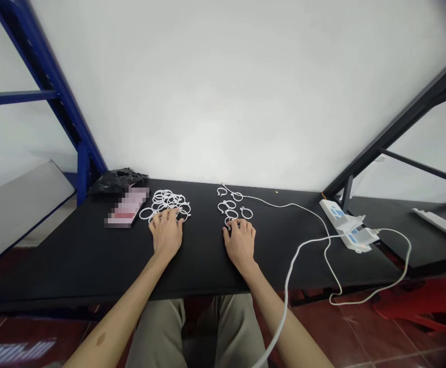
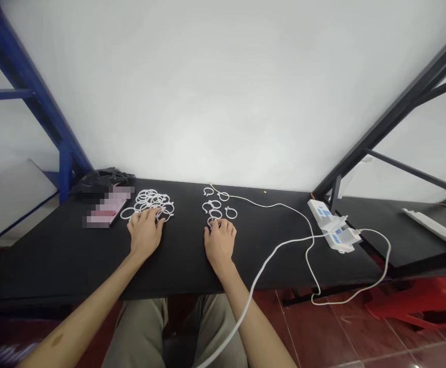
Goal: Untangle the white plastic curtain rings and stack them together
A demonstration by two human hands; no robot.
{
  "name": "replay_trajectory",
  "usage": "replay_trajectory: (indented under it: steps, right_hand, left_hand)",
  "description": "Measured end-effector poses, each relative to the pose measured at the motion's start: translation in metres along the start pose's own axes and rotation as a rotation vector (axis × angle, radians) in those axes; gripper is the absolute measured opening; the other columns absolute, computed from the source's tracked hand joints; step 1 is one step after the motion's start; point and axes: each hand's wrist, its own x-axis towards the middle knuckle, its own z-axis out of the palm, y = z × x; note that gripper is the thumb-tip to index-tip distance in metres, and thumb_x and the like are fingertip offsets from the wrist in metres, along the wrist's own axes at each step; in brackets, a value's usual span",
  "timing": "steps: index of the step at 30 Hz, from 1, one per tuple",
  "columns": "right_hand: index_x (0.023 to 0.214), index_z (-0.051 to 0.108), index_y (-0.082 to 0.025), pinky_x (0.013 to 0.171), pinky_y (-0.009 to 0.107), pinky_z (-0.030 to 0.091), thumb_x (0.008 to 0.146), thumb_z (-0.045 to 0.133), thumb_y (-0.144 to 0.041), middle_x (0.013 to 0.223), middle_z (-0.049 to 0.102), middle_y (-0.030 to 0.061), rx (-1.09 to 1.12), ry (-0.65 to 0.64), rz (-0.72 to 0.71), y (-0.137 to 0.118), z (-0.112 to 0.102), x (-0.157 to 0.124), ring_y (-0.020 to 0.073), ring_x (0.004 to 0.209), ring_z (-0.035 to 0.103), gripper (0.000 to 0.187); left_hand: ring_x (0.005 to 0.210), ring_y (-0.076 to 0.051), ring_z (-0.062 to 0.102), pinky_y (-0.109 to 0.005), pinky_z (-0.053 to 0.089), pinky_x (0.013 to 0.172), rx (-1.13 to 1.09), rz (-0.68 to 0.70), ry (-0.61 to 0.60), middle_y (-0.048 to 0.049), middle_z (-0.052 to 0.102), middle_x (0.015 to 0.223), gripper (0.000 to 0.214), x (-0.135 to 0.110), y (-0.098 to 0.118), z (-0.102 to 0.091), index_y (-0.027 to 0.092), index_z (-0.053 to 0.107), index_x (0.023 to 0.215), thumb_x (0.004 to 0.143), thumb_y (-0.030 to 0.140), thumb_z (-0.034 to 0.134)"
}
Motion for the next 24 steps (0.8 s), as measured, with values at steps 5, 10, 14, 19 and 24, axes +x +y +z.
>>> replay_trajectory:
  steps: [5,10,14,19,24]
  right_hand:
    - [0.092,0.069,-0.020,0.085,0.042,0.044,0.092,0.058,-0.024,0.103,0.061,0.0107,0.029,0.021,-0.051,-0.002,-0.007,-0.004,0.0266,0.096,0.054,0.012]
    - [0.097,0.069,-0.020,0.083,0.036,0.051,0.095,0.055,-0.023,0.109,0.056,0.0104,0.268,0.007,-0.261,-0.011,-0.009,-0.005,0.0200,0.091,0.058,0.015]
    - [0.104,0.067,-0.020,0.084,0.029,0.054,0.098,0.048,-0.025,0.109,0.054,0.0099,0.484,-0.042,-0.366,-0.024,0.000,0.000,0.0152,0.091,0.062,0.020]
    - [0.113,0.064,-0.023,0.088,0.030,0.055,0.100,0.041,-0.020,0.109,0.059,0.0088,0.557,-0.032,-0.352,-0.032,0.007,0.007,0.0163,0.098,0.063,0.027]
    - [0.114,0.062,-0.022,0.090,0.031,0.054,0.098,0.044,-0.020,0.106,0.063,0.0078,0.695,-0.053,-0.339,-0.028,0.002,0.007,0.0167,0.100,0.063,0.024]
  left_hand:
    - [0.114,-0.036,0.045,-0.053,0.039,0.094,-0.047,0.039,0.080,-0.0142,0.061,0.123,0.031,-0.004,0.001,-0.001,0.016,0.062,0.118,0.094,0.028,0.047]
    - [0.108,-0.030,0.051,-0.047,0.040,0.095,-0.143,0.380,0.093,-0.0108,0.067,0.111,0.026,-0.010,0.005,-0.003,0.018,0.064,0.109,0.096,0.033,0.048]
    - [0.105,-0.028,0.054,-0.044,0.041,0.095,-0.162,0.531,0.028,-0.0089,0.070,0.103,0.027,-0.011,0.008,-0.004,0.019,0.065,0.107,0.098,0.033,0.045]
    - [0.114,-0.028,0.052,-0.045,0.041,0.100,-0.165,0.488,0.015,-0.0118,0.064,0.121,0.038,-0.012,0.008,-0.003,0.016,0.056,0.128,0.096,0.032,0.045]
    - [0.120,-0.030,0.050,-0.047,0.037,0.105,-0.160,0.592,-0.076,-0.0116,0.061,0.127,0.045,-0.013,0.006,0.001,0.016,0.050,0.137,0.096,0.036,0.047]
